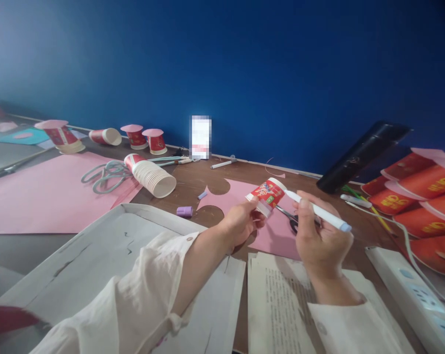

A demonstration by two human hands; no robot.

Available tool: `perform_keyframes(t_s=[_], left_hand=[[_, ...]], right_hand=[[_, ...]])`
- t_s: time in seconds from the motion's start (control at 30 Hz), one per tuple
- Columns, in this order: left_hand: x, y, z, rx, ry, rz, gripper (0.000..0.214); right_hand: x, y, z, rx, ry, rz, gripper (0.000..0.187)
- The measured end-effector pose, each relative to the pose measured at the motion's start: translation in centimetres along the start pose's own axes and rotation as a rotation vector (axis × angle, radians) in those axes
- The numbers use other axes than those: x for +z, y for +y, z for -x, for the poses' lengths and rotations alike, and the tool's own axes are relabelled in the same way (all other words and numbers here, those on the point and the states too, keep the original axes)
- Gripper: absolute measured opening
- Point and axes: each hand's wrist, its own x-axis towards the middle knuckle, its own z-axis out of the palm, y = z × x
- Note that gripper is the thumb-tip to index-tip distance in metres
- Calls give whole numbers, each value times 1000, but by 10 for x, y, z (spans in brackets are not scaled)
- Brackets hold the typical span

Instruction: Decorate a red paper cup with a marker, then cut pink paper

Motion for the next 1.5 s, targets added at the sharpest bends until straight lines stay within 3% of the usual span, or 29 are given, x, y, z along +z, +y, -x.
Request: perform_keyframes(t_s=[1.13,1.5], left_hand=[[1,2,4,-25,-34,-134,24],[1,0,1,14,-59,-72,18]], right_hand=[[3,2,1,10,-64,67,27],[3,0,2,-29,-85,22,24]])
